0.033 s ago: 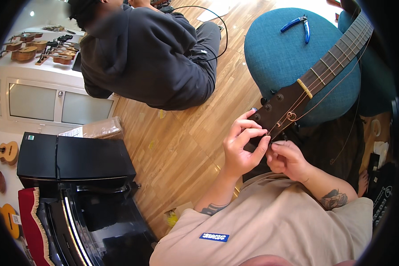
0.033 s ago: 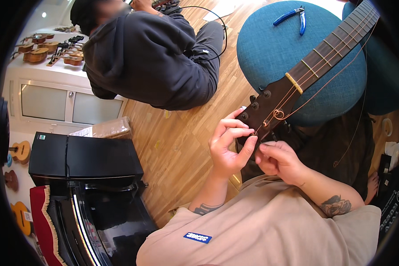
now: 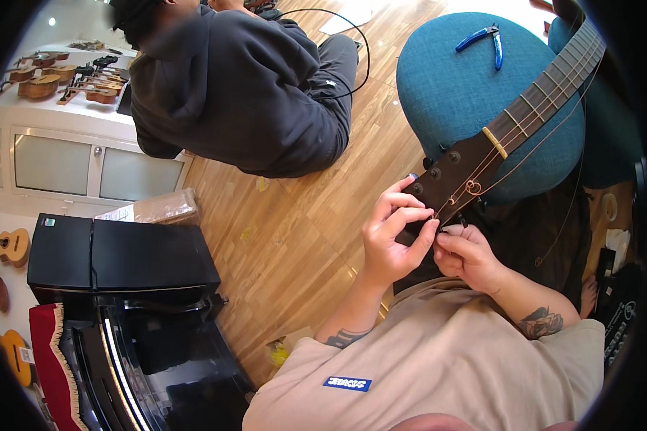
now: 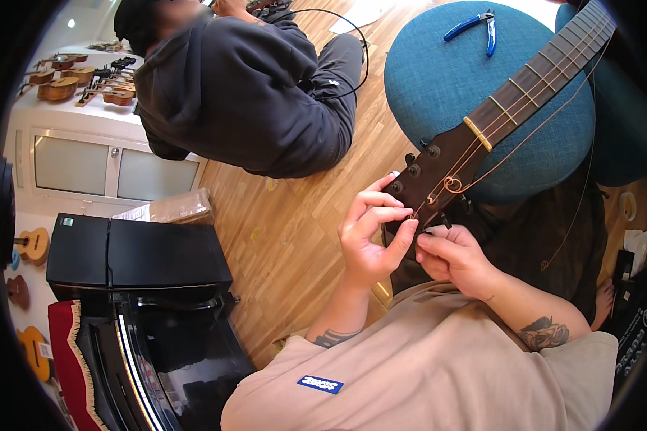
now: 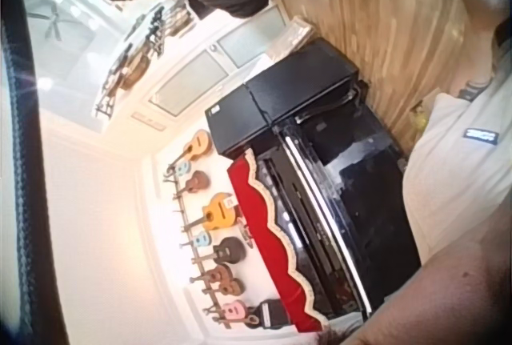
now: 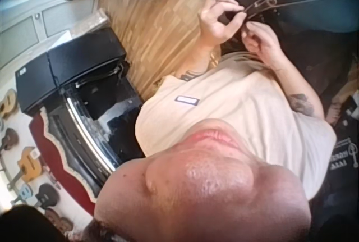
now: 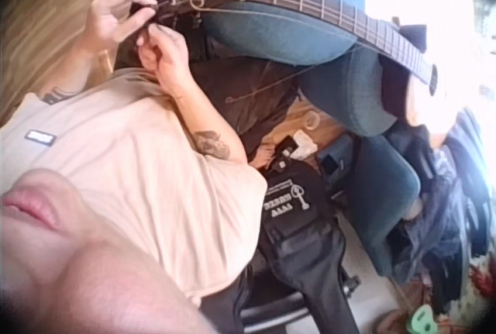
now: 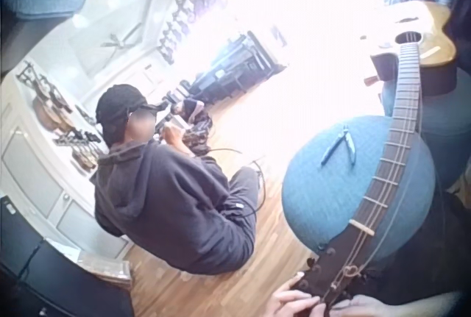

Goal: The person threads a guitar string through the tuning peg hole on the headstock and winds it around the post. They use their fingers to guide the string and tighten it by turning the tuning peg, repeating the process to secure the string.

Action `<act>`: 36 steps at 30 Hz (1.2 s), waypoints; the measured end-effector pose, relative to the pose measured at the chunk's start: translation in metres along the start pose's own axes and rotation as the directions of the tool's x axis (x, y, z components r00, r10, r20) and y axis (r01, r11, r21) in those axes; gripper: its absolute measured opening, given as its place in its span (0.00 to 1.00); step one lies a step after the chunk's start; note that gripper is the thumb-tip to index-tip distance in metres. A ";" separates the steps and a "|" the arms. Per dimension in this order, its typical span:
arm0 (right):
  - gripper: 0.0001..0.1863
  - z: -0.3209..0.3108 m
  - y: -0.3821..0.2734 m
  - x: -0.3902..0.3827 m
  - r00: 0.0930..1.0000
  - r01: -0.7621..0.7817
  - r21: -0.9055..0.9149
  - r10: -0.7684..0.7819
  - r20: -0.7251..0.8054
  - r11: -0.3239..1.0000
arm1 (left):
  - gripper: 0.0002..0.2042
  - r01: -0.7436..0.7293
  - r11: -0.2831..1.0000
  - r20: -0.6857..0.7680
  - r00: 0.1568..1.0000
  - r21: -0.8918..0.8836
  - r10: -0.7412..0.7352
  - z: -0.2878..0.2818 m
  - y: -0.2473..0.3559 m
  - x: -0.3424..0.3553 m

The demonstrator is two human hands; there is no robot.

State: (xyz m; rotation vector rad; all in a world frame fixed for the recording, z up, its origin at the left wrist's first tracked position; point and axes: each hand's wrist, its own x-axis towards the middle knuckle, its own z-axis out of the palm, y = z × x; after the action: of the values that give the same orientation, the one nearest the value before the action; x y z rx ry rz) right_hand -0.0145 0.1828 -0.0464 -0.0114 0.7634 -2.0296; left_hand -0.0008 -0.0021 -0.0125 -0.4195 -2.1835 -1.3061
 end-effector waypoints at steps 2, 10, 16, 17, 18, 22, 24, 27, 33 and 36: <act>0.14 0.010 0.004 0.002 0.955 0.177 -0.482 -0.267 -0.125 0.858 | 0.07 0.001 1.000 0.004 1.000 -0.001 -0.001 0.000 0.002 0.000; 0.23 0.003 0.004 -0.007 0.994 0.111 -0.292 -0.100 0.054 0.950 | 0.06 -0.014 1.000 -0.025 1.000 0.000 0.014 0.002 -0.001 -0.001; 0.15 -0.004 0.010 0.003 0.999 0.008 0.112 -0.013 0.039 0.994 | 0.06 -0.006 1.000 -0.033 0.999 0.004 0.006 0.005 -0.002 0.002; 0.13 -0.004 0.010 0.004 0.999 0.041 0.046 -0.039 -0.032 0.998 | 0.06 0.008 1.000 -0.024 1.000 0.008 -0.007 0.006 -0.002 0.000; 0.10 0.007 0.003 0.001 0.982 0.118 -0.122 -0.134 -0.135 0.985 | 0.06 0.029 0.999 -0.031 0.999 0.015 -0.028 0.007 0.000 -0.001; 0.13 0.010 0.016 0.004 0.675 0.412 -0.884 -0.726 0.133 0.221 | 0.05 0.000 0.999 -0.034 0.999 0.040 0.001 0.006 0.000 -0.008; 0.14 0.006 0.014 0.000 0.802 0.400 -0.822 -0.588 0.100 0.405 | 0.05 -0.017 1.000 -0.065 0.998 0.013 0.018 0.009 -0.005 -0.004; 0.23 0.008 0.005 -0.006 1.000 0.007 -0.062 -0.009 -0.023 0.998 | 0.05 -0.004 1.000 -0.044 0.999 0.004 0.005 0.008 -0.007 -0.007; 0.19 -0.009 0.010 0.004 0.997 -0.056 0.195 0.046 0.060 0.979 | 0.05 -0.009 1.000 -0.063 0.998 -0.021 0.007 0.010 -0.008 -0.006; 0.11 0.002 0.009 0.006 0.967 0.181 -0.211 -0.213 -0.142 0.961 | 0.05 -0.026 0.999 -0.082 0.996 -0.019 0.024 0.012 -0.009 -0.005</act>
State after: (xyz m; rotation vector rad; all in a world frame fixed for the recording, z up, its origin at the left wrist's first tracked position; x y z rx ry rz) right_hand -0.0105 0.1738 -0.0513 -0.0358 1.1034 -2.1544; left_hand -0.0051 0.0042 -0.0266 -0.3930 -2.0928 -1.3095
